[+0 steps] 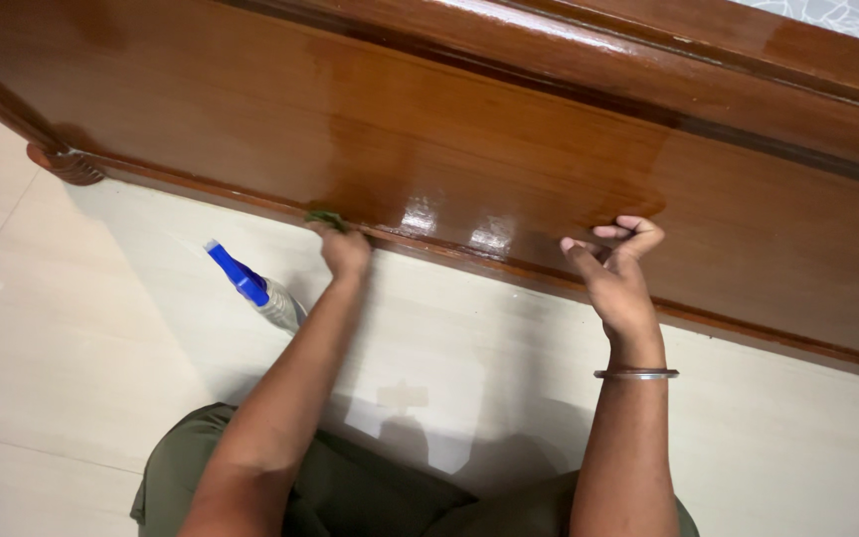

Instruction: The person cleans the wooden bed frame by spraying a cleaning solution and wiping with a green cloth. They repeatedly spray and wipe along the lower edge and side panels of the frame while sitting on the floor.

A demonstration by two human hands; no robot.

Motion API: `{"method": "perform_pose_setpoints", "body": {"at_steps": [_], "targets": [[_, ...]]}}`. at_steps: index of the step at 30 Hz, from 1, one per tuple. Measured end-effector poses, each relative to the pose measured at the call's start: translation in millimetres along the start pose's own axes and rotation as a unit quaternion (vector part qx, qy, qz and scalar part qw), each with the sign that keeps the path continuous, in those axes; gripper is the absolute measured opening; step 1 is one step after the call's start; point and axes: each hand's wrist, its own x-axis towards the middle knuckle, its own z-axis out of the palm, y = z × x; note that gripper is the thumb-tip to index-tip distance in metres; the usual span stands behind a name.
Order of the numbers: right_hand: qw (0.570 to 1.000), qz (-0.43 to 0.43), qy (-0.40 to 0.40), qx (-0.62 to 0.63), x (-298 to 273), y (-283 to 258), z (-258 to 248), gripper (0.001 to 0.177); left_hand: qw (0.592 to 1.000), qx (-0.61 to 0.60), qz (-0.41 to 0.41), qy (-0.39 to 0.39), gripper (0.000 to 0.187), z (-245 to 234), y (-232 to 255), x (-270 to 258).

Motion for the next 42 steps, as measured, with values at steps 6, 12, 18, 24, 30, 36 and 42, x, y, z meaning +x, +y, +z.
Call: {"method": "perform_pose_setpoints", "body": {"at_steps": [6,12,18,24,30,36,42], "targets": [[1.000,-0.007,0.003,0.001,0.7,4.2,0.8,0.064,0.993,-0.055,-0.016,-0.105,0.044,35.4,-2.9,-34.7],[1.000,0.006,0.003,0.007,1.8,-0.8,2.3,0.066,0.908,-0.263,-0.124,-0.302,0.036,36.4,36.3,-91.0],[1.000,0.012,-0.007,0.017,0.7,-4.8,2.2,0.067,0.822,-0.304,-0.174,-0.450,0.028,-0.4,111.9,-139.2],[1.000,0.019,-0.007,0.016,0.3,-8.9,3.3,0.066,0.841,-0.367,-0.152,-0.368,0.028,-36.9,170.1,-153.2],[1.000,0.017,-0.009,0.020,0.0,-6.2,3.7,0.065,0.863,-0.440,0.058,-0.242,0.065,-122.9,236.4,-152.1],[1.000,0.000,-0.011,0.017,1.0,-1.6,2.9,0.064,0.871,-0.234,0.429,-0.047,0.099,-177.5,262.8,-147.1],[1.000,0.004,-0.007,0.014,3.8,1.9,2.8,0.064,0.879,-0.384,0.276,-0.057,0.101,-191.0,268.0,-118.3]]}}
